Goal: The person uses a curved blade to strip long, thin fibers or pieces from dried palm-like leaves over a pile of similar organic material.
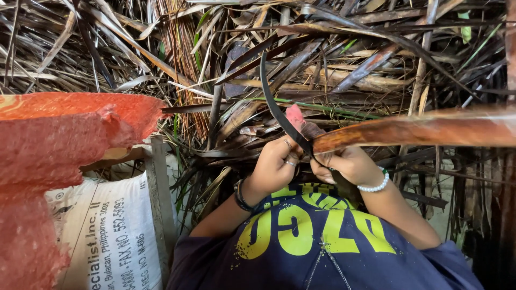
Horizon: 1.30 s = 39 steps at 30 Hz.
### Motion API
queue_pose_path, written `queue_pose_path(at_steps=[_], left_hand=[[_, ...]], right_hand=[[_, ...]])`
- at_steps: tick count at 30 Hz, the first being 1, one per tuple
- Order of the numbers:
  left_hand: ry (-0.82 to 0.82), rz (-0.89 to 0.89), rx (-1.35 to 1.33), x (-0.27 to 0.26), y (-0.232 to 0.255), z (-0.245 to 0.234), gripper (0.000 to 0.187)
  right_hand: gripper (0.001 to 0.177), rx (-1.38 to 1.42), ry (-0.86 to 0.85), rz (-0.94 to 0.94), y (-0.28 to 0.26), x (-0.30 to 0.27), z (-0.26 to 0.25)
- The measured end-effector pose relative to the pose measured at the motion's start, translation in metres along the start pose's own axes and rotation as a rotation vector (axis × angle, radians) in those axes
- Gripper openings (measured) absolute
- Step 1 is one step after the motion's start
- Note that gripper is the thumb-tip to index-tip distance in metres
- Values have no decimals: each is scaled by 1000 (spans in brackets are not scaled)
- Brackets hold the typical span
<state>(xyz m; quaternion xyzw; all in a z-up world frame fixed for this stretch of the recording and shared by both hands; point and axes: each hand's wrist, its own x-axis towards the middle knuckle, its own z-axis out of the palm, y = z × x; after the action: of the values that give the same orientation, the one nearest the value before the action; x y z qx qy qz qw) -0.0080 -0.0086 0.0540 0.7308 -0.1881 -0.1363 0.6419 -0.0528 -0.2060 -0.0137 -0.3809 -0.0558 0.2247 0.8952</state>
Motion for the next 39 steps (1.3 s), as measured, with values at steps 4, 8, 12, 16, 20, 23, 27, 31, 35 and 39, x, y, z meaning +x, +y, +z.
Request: queue_pose_path(at_steps=[4, 8, 12, 16, 20, 23, 27, 31, 35, 39], left_hand=[[-19, -34, -11, -3, -1, -4, 24], [-269, -438, -950, -8, -19, -5, 20], [-546, -822, -2008, -16, -40, -3, 19], [-674, -860, -2188, -29, -54, 3, 21], [-751, -822, -2129, -28, -51, -1, 23], [-669, -764, -1917, -34, -53, -5, 22], [-175, -518, -1045, -39, -48, 3, 19], [-133, -513, -909, -47, -50, -10, 30], [-120, -565, -706, -63, -43, -36, 32], [-477, -630, 188, -84, -64, -86, 43]], right_hand=[[22, -97, 22, -2, -14, 2, 0], [22, -271, -26, -52, -42, 11, 19], [24, -362, -75, -72, -49, 16, 25], [25, -387, -115, -66, -52, 15, 34], [28, 48, -102, 190, -45, 10, 38], [32, 183, -68, 260, -24, 0, 28], [28, 50, 104, 178, -16, 3, 31], [19, -222, 195, 49, -24, 5, 11], [14, -321, 420, -80, -68, 8, 0], [34, -298, 642, -165, -111, 4, -4]])
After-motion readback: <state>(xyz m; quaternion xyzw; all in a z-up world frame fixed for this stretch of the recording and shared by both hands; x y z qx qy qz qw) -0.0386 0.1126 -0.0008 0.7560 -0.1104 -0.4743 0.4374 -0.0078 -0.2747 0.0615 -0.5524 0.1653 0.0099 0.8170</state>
